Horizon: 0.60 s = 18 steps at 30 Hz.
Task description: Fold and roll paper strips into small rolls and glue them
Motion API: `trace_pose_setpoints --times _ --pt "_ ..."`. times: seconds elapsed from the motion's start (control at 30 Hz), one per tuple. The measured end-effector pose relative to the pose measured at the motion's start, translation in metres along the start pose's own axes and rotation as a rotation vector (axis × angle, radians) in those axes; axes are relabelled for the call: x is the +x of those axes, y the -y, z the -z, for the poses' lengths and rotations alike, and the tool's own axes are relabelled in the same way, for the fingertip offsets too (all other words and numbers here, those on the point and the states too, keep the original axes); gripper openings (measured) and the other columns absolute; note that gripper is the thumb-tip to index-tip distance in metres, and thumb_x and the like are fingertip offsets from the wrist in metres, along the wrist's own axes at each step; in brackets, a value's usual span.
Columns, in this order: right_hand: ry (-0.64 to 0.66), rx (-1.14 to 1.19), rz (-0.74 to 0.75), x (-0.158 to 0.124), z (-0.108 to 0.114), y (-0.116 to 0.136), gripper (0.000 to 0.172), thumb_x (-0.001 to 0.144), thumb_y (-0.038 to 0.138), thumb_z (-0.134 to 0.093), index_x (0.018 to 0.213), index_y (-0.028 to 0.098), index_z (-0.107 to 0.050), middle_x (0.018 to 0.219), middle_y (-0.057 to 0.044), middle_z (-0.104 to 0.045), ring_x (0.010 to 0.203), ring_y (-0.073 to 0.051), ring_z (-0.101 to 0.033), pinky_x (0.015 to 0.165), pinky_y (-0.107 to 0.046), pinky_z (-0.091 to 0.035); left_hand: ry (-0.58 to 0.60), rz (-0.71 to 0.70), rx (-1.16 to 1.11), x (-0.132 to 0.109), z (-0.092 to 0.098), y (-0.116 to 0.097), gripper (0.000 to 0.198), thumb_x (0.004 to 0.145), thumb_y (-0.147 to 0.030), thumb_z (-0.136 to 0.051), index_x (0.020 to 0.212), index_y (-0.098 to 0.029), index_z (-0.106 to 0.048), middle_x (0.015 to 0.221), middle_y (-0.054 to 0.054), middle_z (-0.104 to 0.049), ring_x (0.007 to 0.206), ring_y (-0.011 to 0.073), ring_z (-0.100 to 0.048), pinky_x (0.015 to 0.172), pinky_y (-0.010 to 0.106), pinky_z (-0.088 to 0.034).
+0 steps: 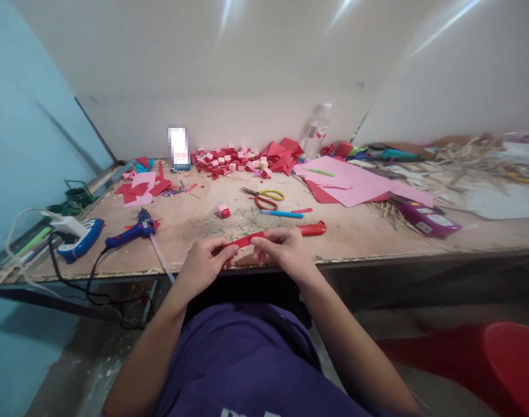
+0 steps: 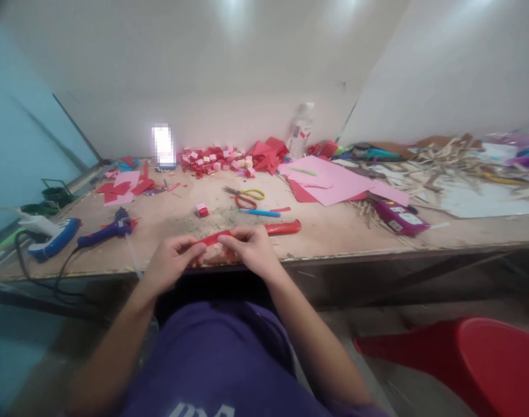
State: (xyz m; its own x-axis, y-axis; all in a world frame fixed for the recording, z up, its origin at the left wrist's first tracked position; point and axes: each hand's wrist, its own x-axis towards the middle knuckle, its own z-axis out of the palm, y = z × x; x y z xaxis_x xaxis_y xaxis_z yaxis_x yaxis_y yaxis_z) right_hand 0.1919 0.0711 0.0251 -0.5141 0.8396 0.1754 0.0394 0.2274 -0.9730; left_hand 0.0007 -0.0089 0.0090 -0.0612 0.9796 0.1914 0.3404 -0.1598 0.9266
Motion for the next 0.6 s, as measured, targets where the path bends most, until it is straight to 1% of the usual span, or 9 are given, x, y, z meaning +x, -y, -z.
trace_pose_setpoints --times 0.17,0.33,0.47,0.53,0.57,0.6 --pt "-0.035 0.005 -0.008 0.001 0.000 -0.001 0.043 0.080 0.054 -0.080 0.060 0.015 -0.074 0.056 -0.005 -0.068 0.047 -0.013 -0.057 0.049 -0.025 -0.048 0.001 -0.001 0.007 0.000 0.001 0.003 0.039 0.096 -0.046 -0.061 0.071 -0.017 -0.066 0.064 0.000 -0.063 0.060 0.0134 -0.057 0.060 0.025 -0.043" --pt "-0.054 -0.018 -0.011 0.001 0.001 -0.002 0.047 0.079 0.055 -0.080 0.055 0.016 -0.069 0.052 -0.004 -0.065 0.046 -0.013 -0.054 0.047 -0.025 -0.044 -0.012 0.014 -0.008 0.000 0.001 0.004 0.040 0.098 -0.047 -0.058 0.072 -0.017 -0.064 0.064 0.000 -0.063 0.059 0.0132 -0.058 0.061 0.025 -0.045" --pt "-0.073 0.007 0.005 0.003 0.004 -0.006 0.047 0.082 0.058 -0.077 0.060 0.016 -0.071 0.053 -0.004 -0.066 0.046 -0.013 -0.054 0.047 -0.025 -0.044 -0.043 -0.006 -0.060 0.000 0.000 0.008 0.039 0.097 -0.048 -0.060 0.073 -0.017 -0.064 0.065 0.000 -0.063 0.059 0.0129 -0.057 0.060 0.024 -0.046" --pt "-0.024 0.033 0.010 0.003 0.007 -0.007 0.046 0.084 0.058 -0.075 0.066 0.016 -0.073 0.056 -0.004 -0.068 0.048 -0.014 -0.058 0.050 -0.025 -0.047 -0.071 -0.003 -0.115 0.000 -0.001 0.010 0.039 0.096 -0.050 -0.061 0.076 -0.016 -0.065 0.066 0.000 -0.065 0.060 0.0134 -0.059 0.061 0.024 -0.048" --pt "0.033 0.029 0.022 0.002 0.008 -0.006 0.043 0.085 0.057 -0.075 0.071 0.016 -0.076 0.061 -0.005 -0.072 0.054 -0.016 -0.063 0.055 -0.026 -0.051 -0.088 -0.006 -0.138 0.000 -0.001 0.011 0.039 0.095 -0.051 -0.061 0.078 -0.016 -0.066 0.067 0.001 -0.065 0.061 0.0138 -0.060 0.062 0.024 -0.049" --pt "0.107 0.009 0.049 0.002 0.009 -0.004 0.039 0.085 0.054 -0.076 0.077 0.016 -0.079 0.071 -0.006 -0.076 0.063 -0.018 -0.069 0.062 -0.028 -0.055 -0.107 -0.011 -0.152 -0.001 0.000 0.012 0.039 0.095 -0.051 -0.062 0.079 -0.016 -0.066 0.068 0.001 -0.066 0.062 0.0140 -0.061 0.062 0.024 -0.050"
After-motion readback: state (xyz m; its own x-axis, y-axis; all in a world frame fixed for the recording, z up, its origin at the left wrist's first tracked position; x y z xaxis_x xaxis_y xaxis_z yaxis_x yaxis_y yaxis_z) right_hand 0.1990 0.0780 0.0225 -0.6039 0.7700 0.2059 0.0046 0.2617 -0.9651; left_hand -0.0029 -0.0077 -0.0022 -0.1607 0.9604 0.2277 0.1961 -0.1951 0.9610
